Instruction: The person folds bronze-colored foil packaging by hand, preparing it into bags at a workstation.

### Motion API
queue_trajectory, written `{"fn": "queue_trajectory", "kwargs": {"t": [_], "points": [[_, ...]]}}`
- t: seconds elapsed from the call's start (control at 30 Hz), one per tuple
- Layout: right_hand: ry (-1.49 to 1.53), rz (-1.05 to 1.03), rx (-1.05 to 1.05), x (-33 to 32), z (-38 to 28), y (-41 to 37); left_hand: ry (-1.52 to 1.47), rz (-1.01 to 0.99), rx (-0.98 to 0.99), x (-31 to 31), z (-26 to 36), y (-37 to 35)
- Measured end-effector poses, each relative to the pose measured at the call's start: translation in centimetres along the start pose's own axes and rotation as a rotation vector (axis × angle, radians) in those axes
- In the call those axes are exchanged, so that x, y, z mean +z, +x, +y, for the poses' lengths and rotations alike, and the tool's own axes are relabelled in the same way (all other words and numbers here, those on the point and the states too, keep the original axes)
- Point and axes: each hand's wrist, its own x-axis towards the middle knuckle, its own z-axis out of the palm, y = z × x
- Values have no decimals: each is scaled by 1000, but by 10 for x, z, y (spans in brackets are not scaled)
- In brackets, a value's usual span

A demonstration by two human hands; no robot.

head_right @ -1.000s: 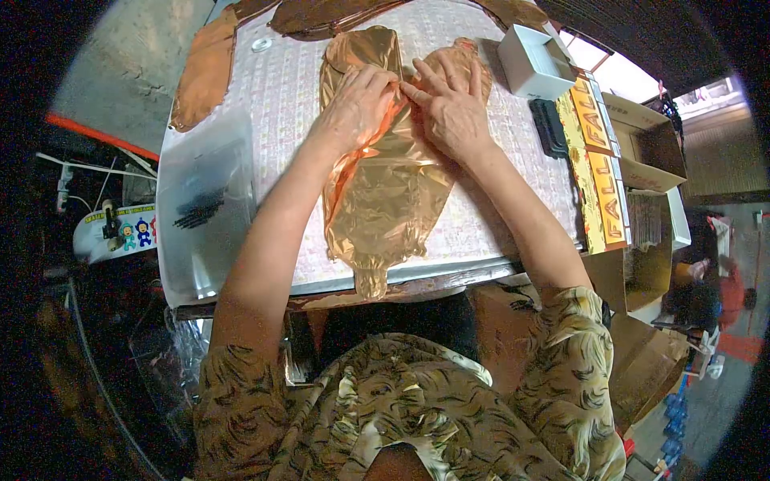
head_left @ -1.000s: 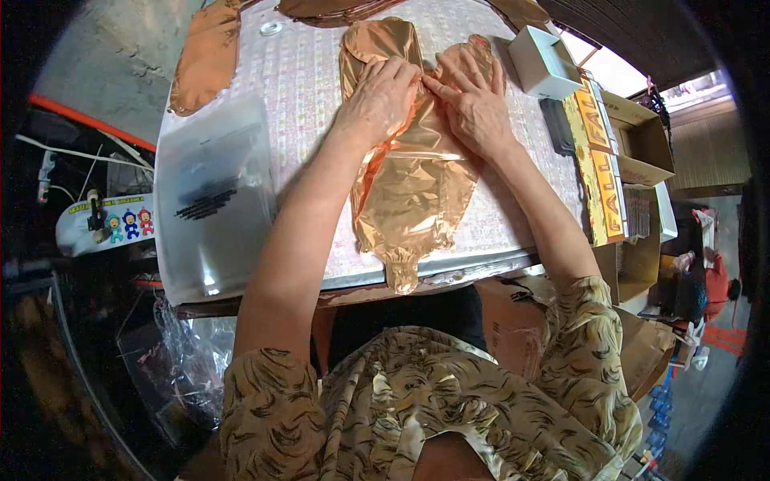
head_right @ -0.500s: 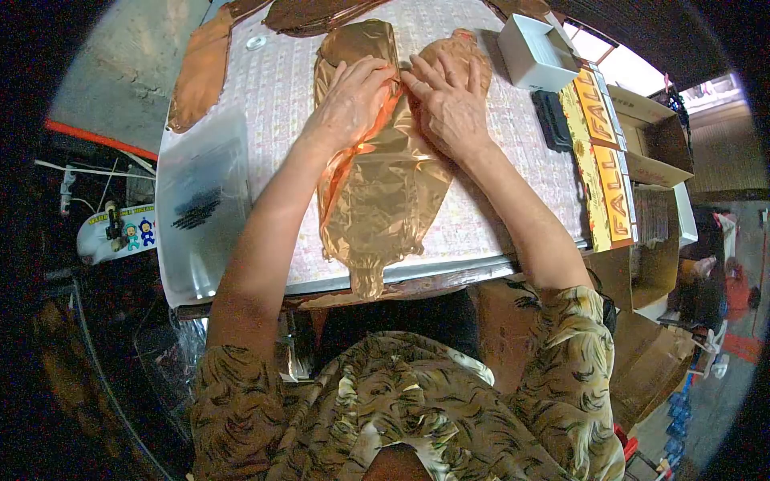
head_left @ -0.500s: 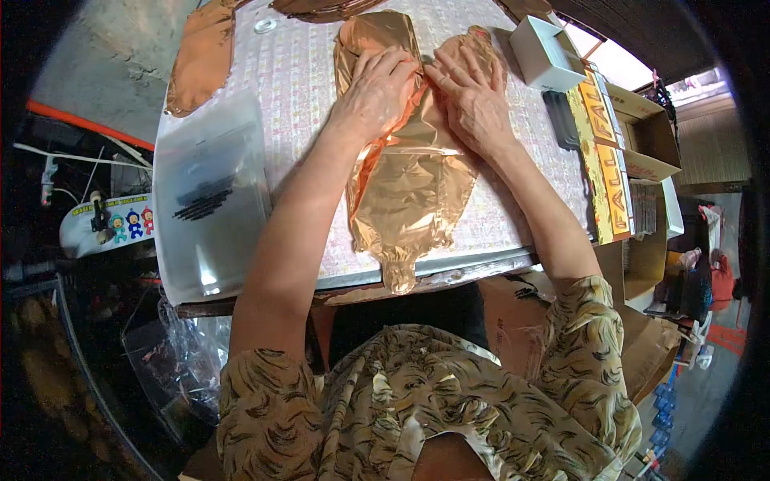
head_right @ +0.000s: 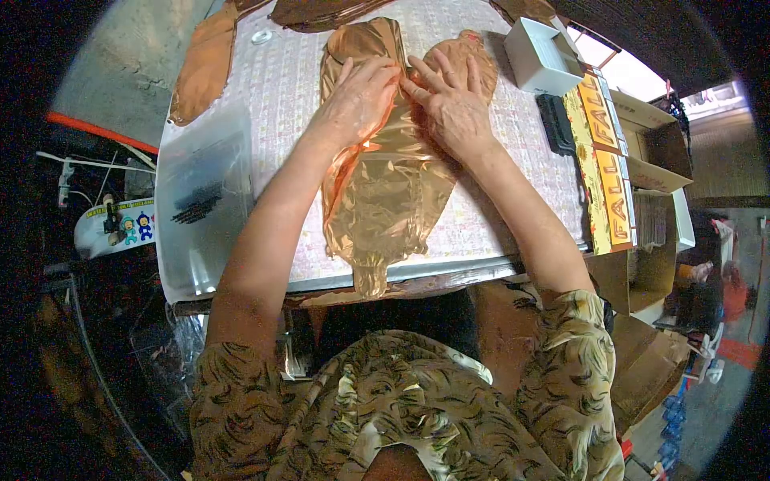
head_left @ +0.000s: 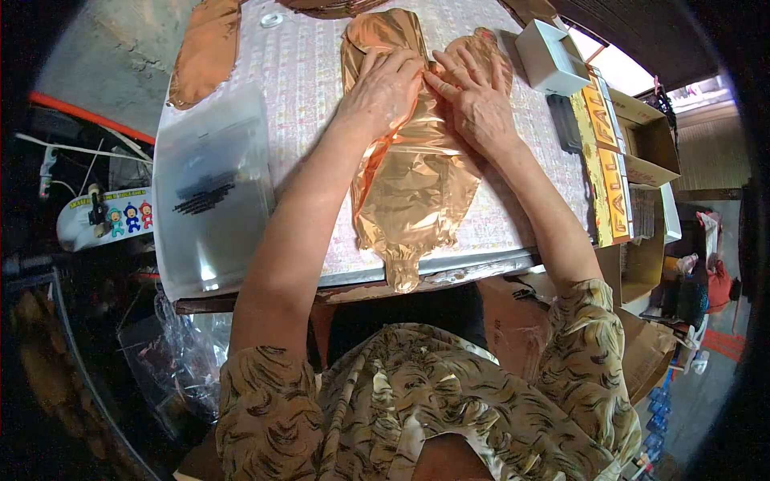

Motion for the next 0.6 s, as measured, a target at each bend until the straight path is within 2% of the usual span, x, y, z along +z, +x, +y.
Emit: {"fn": "queue_trajectory", "kwargs": {"t": [0.07,0.13,0.23,0.4,0.5,0.6], "points": [[6,-9,-4,-1,0,0,-10,-35,4,0,-2,1],[203,-77,33,-2,3,3,-13,-62,8,-4,-3,2],[329,-166,23,0,20,22,22,-120,-10,-7,0,1],[344,-94,1,20,30,54,42,-125,-37,-3,2,1],[187,-171,-49,37,33,71,5,-102,-46,-3,0,1],[201,-175,48,54,40,87,-16,-63,-43,-1,-2,0]]}}
